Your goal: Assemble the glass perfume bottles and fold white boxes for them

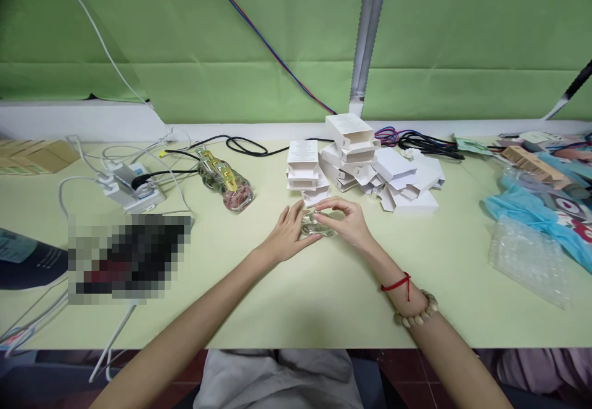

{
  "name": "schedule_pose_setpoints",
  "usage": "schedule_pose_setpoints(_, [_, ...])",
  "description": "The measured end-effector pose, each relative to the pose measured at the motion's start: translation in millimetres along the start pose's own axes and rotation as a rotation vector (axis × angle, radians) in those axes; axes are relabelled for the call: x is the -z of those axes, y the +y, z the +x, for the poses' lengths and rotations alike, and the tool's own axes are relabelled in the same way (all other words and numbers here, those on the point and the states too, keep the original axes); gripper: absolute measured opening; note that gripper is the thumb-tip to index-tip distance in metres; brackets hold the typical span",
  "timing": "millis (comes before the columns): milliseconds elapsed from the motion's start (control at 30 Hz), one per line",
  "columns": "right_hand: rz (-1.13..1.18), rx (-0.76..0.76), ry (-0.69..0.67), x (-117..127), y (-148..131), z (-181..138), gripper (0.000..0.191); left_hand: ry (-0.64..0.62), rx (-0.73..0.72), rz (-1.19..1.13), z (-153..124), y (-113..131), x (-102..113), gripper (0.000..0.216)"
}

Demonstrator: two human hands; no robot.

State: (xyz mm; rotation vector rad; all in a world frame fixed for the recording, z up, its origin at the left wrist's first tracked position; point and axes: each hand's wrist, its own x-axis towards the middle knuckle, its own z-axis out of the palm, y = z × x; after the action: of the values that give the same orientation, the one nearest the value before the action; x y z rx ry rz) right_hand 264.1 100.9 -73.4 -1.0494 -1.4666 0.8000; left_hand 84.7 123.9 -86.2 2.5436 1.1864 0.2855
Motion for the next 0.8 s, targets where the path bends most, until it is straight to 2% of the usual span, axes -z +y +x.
schedule_pose_setpoints(167, [-0.031, -0.048, 0.026, -0.6, -2.8, 0.3, 0.020, 0.000, 0.003, 0.013, -0.6, 0.4, 0.1, 0.074])
schedule_pose_setpoints(267, [-0.062, -0.018, 0.025, -0.4, -2.6, 0.7, 0.020, -0.007, 0.012, 0.019, -0.5, 0.4, 0.0, 0.075])
schedule_pose_setpoints(600, [-0.072, -0.026, -0.036, 1.6, -6.0, 0.1, 0.022, -0.001, 0.006, 0.027, 0.5, -0.3, -0.5, 0.074])
schedule_pose_setpoints(667, [-0.041, -0.047, -0.044, 1.6, -4.3, 0.4, 0.031, 0.006, 0.000, 0.019, 0.6, -0.4, -0.5, 0.073])
schedule_pose_setpoints(767, [0.051, -0.069, -0.039, 3.0, -0.9, 3.0, 0.062, 0.009, -0.004, 0.012, 1.2, -0.7, -0.3, 0.073])
schedule_pose_setpoints(800, [0.068, -0.076, -0.019, 4.4, -0.3, 4.2, 0.067, 0.012, -0.004, 0.015, 1.4, -1.0, -0.2, 0.073])
